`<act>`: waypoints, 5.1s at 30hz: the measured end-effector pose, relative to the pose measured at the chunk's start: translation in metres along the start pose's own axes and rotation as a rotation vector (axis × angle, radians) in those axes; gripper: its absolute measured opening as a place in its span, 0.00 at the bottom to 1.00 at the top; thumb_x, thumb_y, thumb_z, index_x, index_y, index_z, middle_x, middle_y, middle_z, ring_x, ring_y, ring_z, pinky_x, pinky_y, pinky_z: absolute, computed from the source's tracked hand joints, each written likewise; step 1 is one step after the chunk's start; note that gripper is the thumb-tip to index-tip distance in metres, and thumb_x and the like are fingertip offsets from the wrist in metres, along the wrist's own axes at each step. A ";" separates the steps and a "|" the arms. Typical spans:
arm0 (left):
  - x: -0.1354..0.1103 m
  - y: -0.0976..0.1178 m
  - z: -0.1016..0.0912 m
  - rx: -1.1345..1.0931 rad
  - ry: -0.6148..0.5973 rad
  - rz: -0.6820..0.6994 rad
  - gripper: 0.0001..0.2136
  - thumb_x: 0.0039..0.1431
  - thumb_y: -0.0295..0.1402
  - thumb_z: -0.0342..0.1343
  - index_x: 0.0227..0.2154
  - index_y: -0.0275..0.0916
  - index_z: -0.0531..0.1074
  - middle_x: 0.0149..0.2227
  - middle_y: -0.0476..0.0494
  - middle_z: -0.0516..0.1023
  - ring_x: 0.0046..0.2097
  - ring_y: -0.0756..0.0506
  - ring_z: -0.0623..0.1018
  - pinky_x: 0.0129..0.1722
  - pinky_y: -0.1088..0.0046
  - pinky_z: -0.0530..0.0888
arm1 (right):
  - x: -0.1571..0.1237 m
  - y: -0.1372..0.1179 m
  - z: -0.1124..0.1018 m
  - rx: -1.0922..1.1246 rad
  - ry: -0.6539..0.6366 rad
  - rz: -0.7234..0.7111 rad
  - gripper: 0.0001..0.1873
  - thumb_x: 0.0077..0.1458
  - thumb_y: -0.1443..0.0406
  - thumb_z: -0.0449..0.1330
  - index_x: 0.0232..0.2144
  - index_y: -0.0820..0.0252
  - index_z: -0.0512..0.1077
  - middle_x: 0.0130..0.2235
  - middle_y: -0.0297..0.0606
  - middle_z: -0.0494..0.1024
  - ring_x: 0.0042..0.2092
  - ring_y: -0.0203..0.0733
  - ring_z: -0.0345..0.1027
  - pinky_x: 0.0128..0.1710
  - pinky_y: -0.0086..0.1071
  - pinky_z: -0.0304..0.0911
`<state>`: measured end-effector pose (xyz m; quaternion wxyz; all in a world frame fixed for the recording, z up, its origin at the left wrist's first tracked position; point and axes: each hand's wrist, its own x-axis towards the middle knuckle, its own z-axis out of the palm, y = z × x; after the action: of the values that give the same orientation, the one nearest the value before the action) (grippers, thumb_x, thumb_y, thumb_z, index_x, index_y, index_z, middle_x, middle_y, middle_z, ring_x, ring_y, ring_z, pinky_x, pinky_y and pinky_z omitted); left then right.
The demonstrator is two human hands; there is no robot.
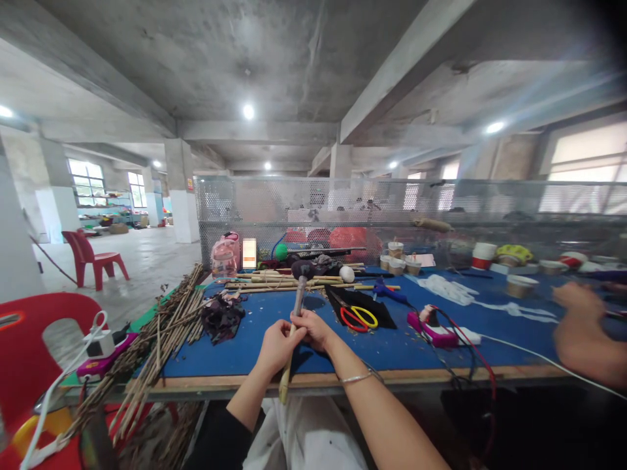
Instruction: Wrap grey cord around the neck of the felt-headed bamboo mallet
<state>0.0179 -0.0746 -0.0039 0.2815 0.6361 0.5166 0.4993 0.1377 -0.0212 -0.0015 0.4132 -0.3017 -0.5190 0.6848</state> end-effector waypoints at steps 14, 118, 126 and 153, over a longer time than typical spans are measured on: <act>0.003 -0.005 -0.002 -0.065 -0.015 -0.040 0.16 0.47 0.45 0.52 0.21 0.35 0.68 0.18 0.51 0.66 0.22 0.52 0.64 0.21 0.78 0.58 | 0.000 -0.001 -0.001 -0.024 -0.015 0.008 0.20 0.38 0.57 0.65 0.25 0.59 0.57 0.14 0.20 0.56 0.13 0.23 0.40 0.12 0.24 0.29; 0.004 -0.005 -0.002 -0.367 -0.038 -0.175 0.17 0.44 0.46 0.56 0.24 0.34 0.69 0.18 0.50 0.69 0.18 0.54 0.65 0.18 0.79 0.60 | 0.003 -0.004 -0.006 -0.077 -0.038 -0.015 0.17 0.39 0.56 0.64 0.24 0.62 0.63 0.12 0.20 0.50 0.13 0.23 0.36 0.12 0.24 0.27; 0.014 -0.011 0.004 -0.288 -0.125 -0.208 0.19 0.47 0.49 0.51 0.23 0.34 0.69 0.14 0.50 0.68 0.16 0.52 0.66 0.16 0.78 0.59 | 0.004 -0.004 -0.014 -0.030 -0.035 0.068 0.20 0.38 0.56 0.64 0.30 0.63 0.65 0.13 0.19 0.51 0.14 0.23 0.37 0.13 0.22 0.29; 0.009 -0.006 0.010 -0.103 0.036 -0.130 0.19 0.48 0.48 0.50 0.18 0.35 0.69 0.18 0.47 0.71 0.21 0.51 0.68 0.21 0.77 0.63 | 0.000 -0.006 -0.016 0.019 -0.061 0.046 0.20 0.38 0.58 0.64 0.32 0.61 0.62 0.14 0.19 0.52 0.14 0.23 0.37 0.13 0.22 0.28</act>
<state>0.0248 -0.0625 -0.0091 0.3363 0.5768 0.5354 0.5172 0.1531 -0.0128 -0.0002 0.3841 -0.2887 -0.5178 0.7078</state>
